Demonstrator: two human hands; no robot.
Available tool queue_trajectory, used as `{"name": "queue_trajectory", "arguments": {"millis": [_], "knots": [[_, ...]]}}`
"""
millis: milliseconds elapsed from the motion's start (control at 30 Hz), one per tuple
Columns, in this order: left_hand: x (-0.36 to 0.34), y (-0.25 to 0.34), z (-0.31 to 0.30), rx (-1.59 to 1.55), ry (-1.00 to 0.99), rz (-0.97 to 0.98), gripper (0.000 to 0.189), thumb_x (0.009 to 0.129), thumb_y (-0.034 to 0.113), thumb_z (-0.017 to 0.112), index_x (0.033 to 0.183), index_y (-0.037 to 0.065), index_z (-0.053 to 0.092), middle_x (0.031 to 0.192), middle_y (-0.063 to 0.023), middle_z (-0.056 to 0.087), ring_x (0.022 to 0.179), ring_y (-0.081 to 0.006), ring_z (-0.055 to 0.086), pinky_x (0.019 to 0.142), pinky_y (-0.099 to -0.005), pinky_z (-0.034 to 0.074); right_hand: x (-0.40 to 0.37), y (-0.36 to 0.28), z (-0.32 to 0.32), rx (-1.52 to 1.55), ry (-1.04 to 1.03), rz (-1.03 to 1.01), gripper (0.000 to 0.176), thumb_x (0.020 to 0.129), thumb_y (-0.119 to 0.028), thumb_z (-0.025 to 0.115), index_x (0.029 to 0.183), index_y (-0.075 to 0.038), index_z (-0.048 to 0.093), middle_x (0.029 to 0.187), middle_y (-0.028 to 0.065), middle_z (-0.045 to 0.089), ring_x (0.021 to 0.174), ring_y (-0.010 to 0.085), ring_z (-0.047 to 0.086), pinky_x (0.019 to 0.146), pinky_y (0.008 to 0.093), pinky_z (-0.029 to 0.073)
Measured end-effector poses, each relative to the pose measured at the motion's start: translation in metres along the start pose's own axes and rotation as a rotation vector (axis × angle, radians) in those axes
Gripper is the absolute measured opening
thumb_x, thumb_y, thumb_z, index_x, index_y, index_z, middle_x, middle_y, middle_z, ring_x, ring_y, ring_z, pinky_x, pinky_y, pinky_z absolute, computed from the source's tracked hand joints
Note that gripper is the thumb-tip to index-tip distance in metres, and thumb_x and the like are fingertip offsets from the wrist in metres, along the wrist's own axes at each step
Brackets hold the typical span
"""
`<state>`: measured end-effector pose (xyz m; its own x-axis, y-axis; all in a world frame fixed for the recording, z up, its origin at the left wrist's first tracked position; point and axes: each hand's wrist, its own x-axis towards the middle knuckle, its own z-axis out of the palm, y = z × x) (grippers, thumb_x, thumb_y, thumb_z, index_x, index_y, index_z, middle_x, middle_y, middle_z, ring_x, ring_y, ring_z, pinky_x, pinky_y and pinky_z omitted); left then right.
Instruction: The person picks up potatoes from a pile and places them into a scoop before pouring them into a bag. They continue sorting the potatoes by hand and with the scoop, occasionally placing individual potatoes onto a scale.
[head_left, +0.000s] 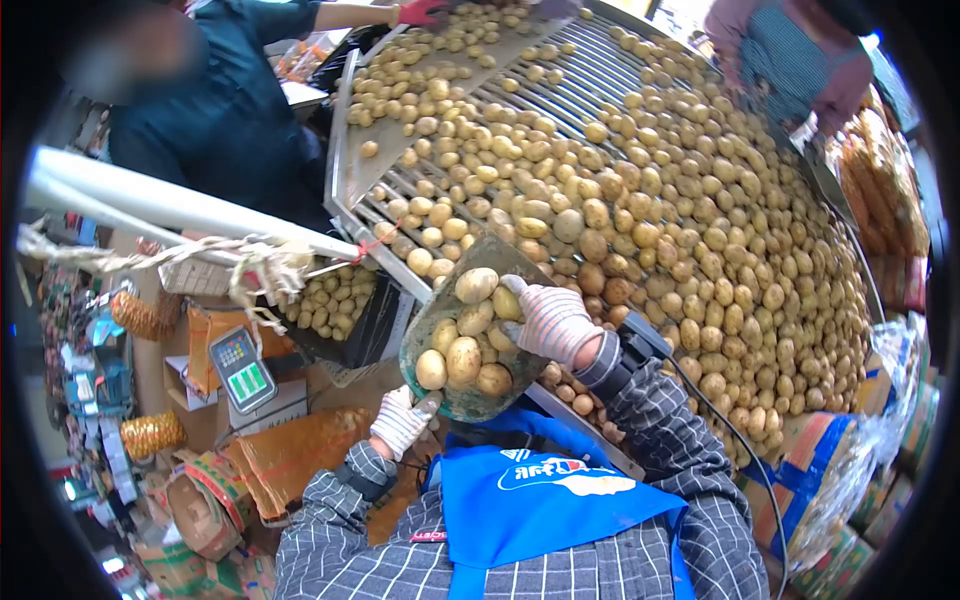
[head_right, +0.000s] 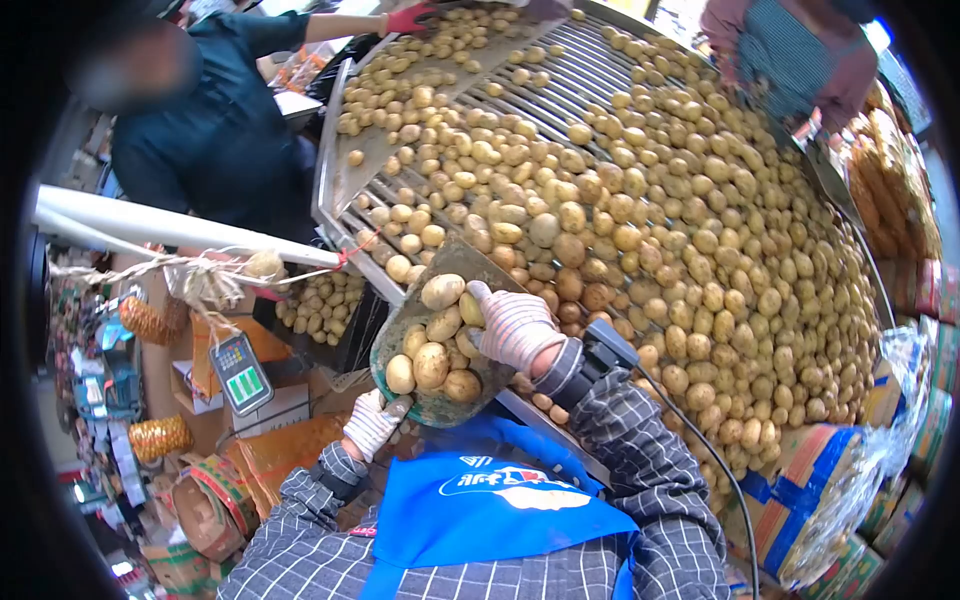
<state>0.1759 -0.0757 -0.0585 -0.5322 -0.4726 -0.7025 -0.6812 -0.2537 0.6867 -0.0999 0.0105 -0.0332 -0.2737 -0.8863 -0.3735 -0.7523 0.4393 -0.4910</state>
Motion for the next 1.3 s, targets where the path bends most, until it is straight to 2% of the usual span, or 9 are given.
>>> {"name": "queue_trajectory", "arguments": {"millis": [100,200,467,600,867,1000,1067,1200,1300], "knots": [[0.001,-0.040,-0.013,-0.042,0.059,0.045,0.029,0.090,0.029,0.067,0.093,0.001,0.063,0.064,-0.0055,0.063,0.050,-0.0102,0.057,0.044,-0.0265,0.045,0.004,0.003,-0.001,0.323,0.036,-0.196,0.062,0.083,-0.025,0.070,0.136,-0.010,0.042,0.102,0.0142,0.067,0.089,0.0308,0.068,0.074,0.0412,0.054],[-0.025,-0.070,-0.027,-0.129,0.130,0.016,0.028,0.091,0.030,0.065,0.091,0.002,0.063,0.064,-0.0065,0.064,0.047,-0.0116,0.056,0.042,-0.0262,0.043,-0.001,0.000,-0.010,1.465,-0.317,-0.072,0.063,0.087,-0.013,0.071,0.141,-0.012,0.040,0.121,0.0025,0.056,0.104,0.0109,0.055,0.080,0.0294,0.052],[-0.035,-0.121,-0.075,-0.559,0.416,-0.361,0.028,0.093,0.033,0.057,0.088,0.006,0.061,0.060,-0.0052,0.057,0.042,-0.0144,0.050,0.037,-0.0277,0.040,0.004,0.009,0.016,1.772,-0.147,-0.008,0.061,0.090,-0.026,0.067,0.141,-0.009,0.038,0.116,0.0111,0.059,0.098,0.0204,0.063,0.080,0.0335,0.056],[0.029,-0.146,-0.145,-0.937,0.174,-0.533,0.040,0.095,0.042,0.056,0.094,0.002,0.060,0.061,0.0022,0.053,0.045,-0.0090,0.046,0.042,-0.0253,0.039,0.004,0.008,0.035,2.236,-0.242,0.285,0.041,0.095,-0.033,0.061,0.127,-0.009,0.051,0.106,0.0099,0.065,0.088,0.0218,0.066,0.072,0.0337,0.057],[0.037,-0.143,-0.183,-1.165,-0.181,-0.716,0.053,0.097,0.046,0.050,0.111,-0.006,0.055,0.063,0.0056,0.053,0.045,-0.0043,0.043,0.046,-0.0230,0.037,-0.006,0.007,0.038,2.237,-0.218,0.211,0.046,0.096,-0.043,0.056,0.124,-0.007,0.054,0.108,0.0109,0.066,0.086,0.0224,0.067,0.070,0.0350,0.057],[0.001,-0.127,-0.156,-0.810,-0.033,-0.616,0.043,0.096,0.043,0.051,0.106,0.002,0.060,0.060,0.0039,0.051,0.041,-0.0086,0.040,0.043,-0.0270,0.034,-0.002,0.004,0.045,2.281,-0.124,0.400,0.047,0.095,-0.043,0.057,0.124,-0.007,0.054,0.111,0.0106,0.066,0.087,0.0232,0.067,0.070,0.0361,0.057],[-0.021,-0.140,-0.146,-0.602,0.157,-0.605,0.037,0.095,0.044,0.053,0.099,0.008,0.060,0.059,-0.0012,0.052,0.041,-0.0128,0.040,0.041,-0.0301,0.033,-0.001,0.010,0.050,2.258,-0.183,0.288,0.050,0.094,-0.043,0.058,0.127,-0.006,0.053,0.112,0.0108,0.066,0.092,0.0247,0.067,0.074,0.0380,0.057],[-0.047,-0.112,-0.136,-0.329,-0.002,-0.587,0.035,0.093,0.042,0.060,0.087,0.008,0.066,0.057,-0.0052,0.057,0.041,-0.0139,0.048,0.039,-0.0293,0.037,-0.013,0.010,0.042,2.096,-0.095,0.193,0.060,0.095,-0.050,0.050,0.133,-0.003,0.051,0.116,0.0135,0.065,0.095,0.0246,0.067,0.081,0.0377,0.056],[-0.038,-0.066,-0.120,-0.053,-0.178,-0.398,0.041,0.092,0.047,0.063,0.082,0.007,0.068,0.056,-0.0034,0.059,0.045,-0.0113,0.054,0.040,-0.0248,0.040,-0.023,0.023,0.048,2.042,0.006,0.160,0.061,0.091,-0.054,0.053,0.127,-0.005,0.054,0.109,0.0096,0.067,0.086,0.0186,0.066,0.066,0.0318,0.057]]}}
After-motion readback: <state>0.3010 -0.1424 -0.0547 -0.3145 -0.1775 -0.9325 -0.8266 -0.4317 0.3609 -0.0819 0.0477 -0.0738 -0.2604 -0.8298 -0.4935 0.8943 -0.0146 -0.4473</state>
